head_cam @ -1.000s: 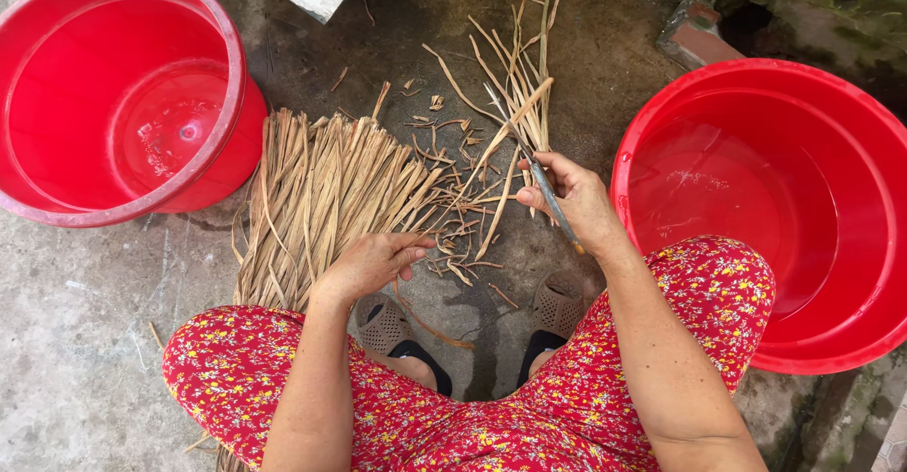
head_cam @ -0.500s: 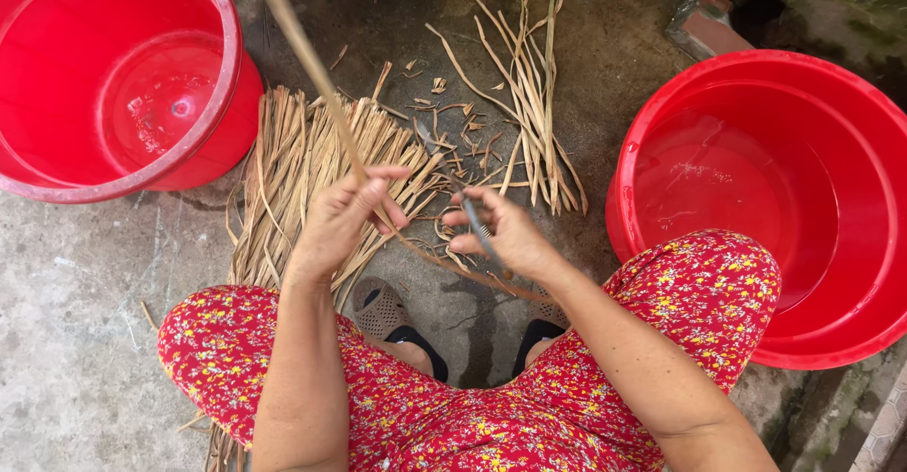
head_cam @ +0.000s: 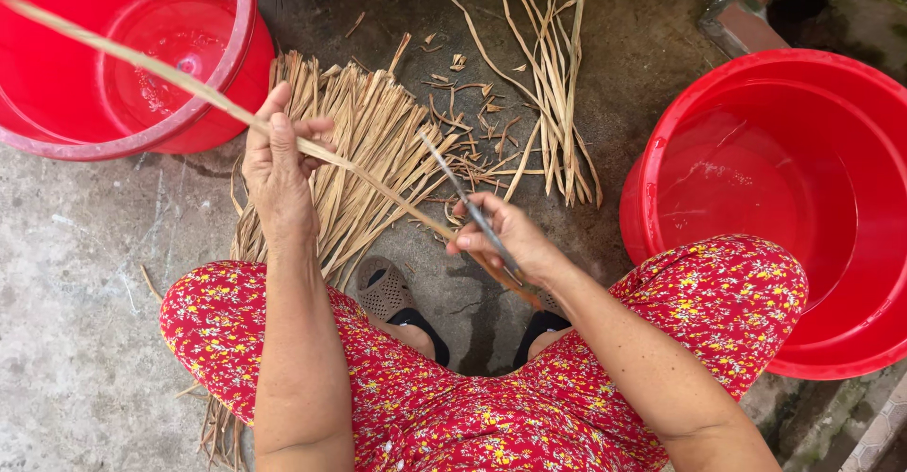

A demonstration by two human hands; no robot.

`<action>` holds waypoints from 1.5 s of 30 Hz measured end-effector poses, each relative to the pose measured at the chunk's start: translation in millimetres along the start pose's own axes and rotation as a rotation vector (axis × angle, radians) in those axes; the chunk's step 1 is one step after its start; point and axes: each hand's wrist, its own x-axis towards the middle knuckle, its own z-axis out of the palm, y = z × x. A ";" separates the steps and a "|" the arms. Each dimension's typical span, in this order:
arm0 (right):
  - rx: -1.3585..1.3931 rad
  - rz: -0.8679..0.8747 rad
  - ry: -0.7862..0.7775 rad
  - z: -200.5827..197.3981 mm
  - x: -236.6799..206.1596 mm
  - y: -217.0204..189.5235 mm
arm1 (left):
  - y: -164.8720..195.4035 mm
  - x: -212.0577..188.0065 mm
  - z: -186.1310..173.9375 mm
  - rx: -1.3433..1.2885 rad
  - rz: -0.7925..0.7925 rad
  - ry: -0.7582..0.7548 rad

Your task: The person sits on a low stool on the ground and trims dried palm leaf strips with scissors, cutting off edges and ends. They place the trimmed strips into a pile on the left, drop scraps aside, and occasionally hold a strip up to check its length before cutting.

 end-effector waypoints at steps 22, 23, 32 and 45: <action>-0.072 -0.527 0.730 -143.9 20.6 -68.6 | -92.2 20.4 -5.3 0.995 -0.242 -0.033; -0.035 -0.511 0.685 -137.5 13.1 -71.3 | -101.8 19.4 -3.5 1.066 -0.240 -0.071; -0.186 -0.670 0.528 -105.4 -77.8 -90.8 | -183.4 -2.4 0.0 1.538 -0.506 -0.462; -0.093 -0.450 0.634 -125.2 -62.4 -72.4 | -231.1 -31.1 19.2 1.880 -0.517 -0.718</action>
